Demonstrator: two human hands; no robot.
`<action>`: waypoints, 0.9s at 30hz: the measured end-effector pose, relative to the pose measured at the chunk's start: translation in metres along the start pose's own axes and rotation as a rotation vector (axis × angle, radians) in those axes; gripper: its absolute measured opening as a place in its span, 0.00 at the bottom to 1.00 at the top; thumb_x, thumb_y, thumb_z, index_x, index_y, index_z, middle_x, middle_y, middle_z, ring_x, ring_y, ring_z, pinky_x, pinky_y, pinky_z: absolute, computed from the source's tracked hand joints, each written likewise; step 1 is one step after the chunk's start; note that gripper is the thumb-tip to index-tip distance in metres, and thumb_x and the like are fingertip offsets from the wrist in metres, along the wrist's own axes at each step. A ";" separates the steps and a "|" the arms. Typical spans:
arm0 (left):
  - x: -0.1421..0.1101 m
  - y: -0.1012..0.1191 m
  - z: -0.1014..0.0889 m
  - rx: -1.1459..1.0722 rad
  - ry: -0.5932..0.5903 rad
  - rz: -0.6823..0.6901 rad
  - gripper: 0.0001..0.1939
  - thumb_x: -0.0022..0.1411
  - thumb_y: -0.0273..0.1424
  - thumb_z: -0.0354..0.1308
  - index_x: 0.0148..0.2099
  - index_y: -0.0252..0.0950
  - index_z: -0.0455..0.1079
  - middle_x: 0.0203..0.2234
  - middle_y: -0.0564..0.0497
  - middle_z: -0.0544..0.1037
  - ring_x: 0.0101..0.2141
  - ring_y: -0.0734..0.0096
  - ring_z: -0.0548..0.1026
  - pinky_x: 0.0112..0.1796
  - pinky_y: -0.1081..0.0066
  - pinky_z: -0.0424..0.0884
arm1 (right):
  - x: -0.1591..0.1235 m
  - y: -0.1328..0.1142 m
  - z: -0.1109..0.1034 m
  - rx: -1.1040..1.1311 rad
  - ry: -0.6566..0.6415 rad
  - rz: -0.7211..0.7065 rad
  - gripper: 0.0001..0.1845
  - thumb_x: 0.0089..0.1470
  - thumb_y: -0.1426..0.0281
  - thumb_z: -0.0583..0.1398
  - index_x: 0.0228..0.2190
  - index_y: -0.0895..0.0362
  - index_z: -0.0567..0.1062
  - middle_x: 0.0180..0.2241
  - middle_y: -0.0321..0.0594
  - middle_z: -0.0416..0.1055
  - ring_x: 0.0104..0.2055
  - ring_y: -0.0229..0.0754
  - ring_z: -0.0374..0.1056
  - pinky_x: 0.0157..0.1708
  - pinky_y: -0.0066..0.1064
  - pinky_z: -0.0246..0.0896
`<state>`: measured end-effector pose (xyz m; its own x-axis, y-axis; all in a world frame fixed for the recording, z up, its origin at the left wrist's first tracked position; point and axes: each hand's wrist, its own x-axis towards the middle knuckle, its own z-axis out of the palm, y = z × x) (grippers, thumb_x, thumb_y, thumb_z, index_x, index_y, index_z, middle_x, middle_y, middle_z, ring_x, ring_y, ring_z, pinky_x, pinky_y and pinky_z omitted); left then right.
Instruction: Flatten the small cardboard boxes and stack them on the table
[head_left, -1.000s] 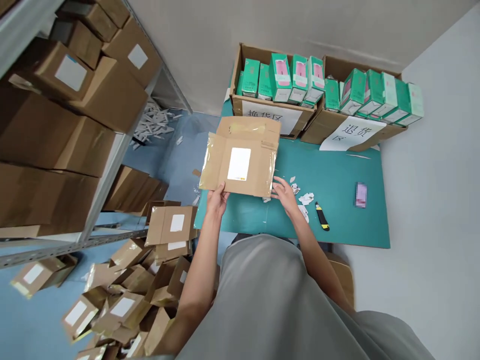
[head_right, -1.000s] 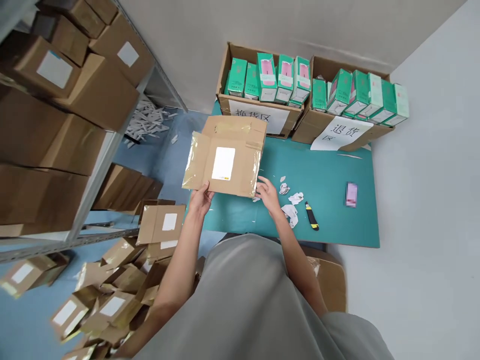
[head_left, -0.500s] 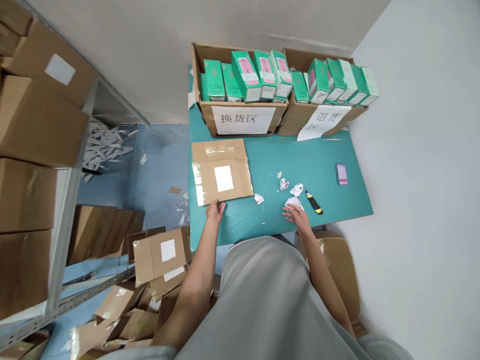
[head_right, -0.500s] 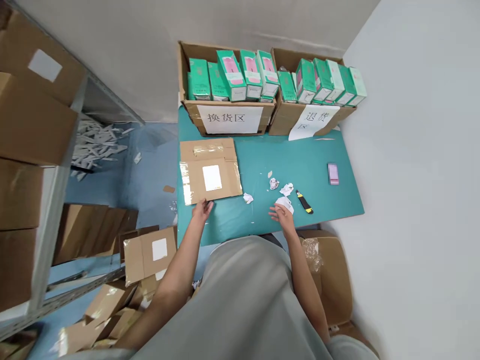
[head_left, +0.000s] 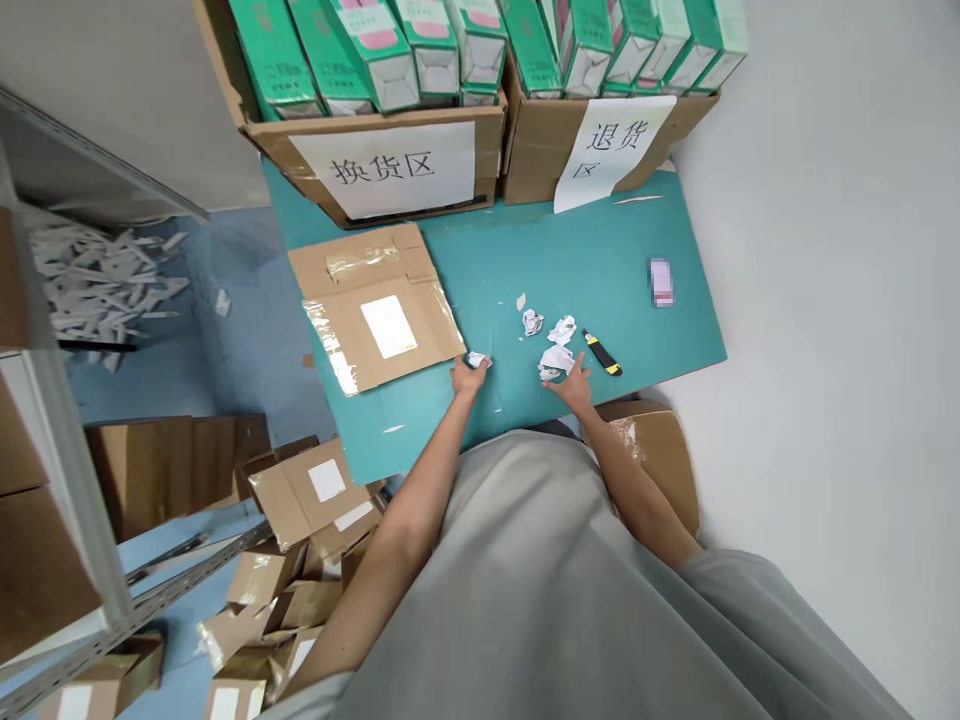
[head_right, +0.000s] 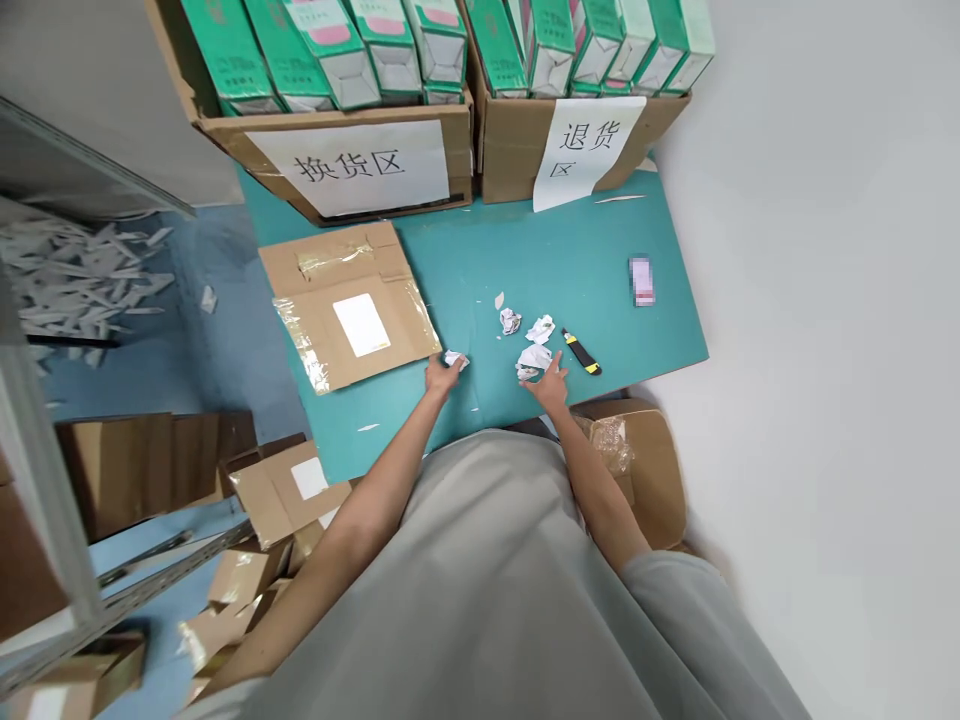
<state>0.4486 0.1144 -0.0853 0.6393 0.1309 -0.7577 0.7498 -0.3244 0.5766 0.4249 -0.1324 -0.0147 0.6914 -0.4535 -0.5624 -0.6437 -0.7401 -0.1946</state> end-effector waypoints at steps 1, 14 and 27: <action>0.001 0.007 0.007 0.021 0.033 -0.043 0.43 0.67 0.44 0.70 0.76 0.34 0.59 0.61 0.30 0.76 0.59 0.49 0.77 0.54 0.57 0.75 | 0.006 -0.004 0.002 -0.016 -0.004 -0.013 0.68 0.54 0.51 0.73 0.78 0.66 0.46 0.69 0.76 0.59 0.59 0.61 0.76 0.59 0.46 0.71; 0.048 0.126 0.087 0.685 -0.086 0.067 0.85 0.35 0.30 0.87 0.85 0.44 0.38 0.72 0.21 0.56 0.65 0.19 0.70 0.61 0.43 0.69 | 0.111 -0.024 -0.025 -0.227 -0.241 -0.256 0.81 0.51 0.48 0.78 0.80 0.57 0.31 0.71 0.71 0.56 0.58 0.63 0.76 0.57 0.44 0.73; 0.032 0.113 0.126 0.737 -0.155 0.224 0.61 0.54 0.30 0.78 0.82 0.41 0.49 0.67 0.32 0.58 0.61 0.32 0.74 0.64 0.48 0.70 | 0.135 -0.019 -0.032 -0.231 -0.439 -0.378 0.71 0.55 0.60 0.79 0.81 0.47 0.40 0.71 0.68 0.56 0.61 0.64 0.77 0.62 0.49 0.71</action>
<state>0.5323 -0.0359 -0.0823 0.6899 -0.1258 -0.7129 0.2650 -0.8725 0.4105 0.5408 -0.1957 -0.0618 0.6268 0.0708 -0.7760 -0.2592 -0.9202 -0.2933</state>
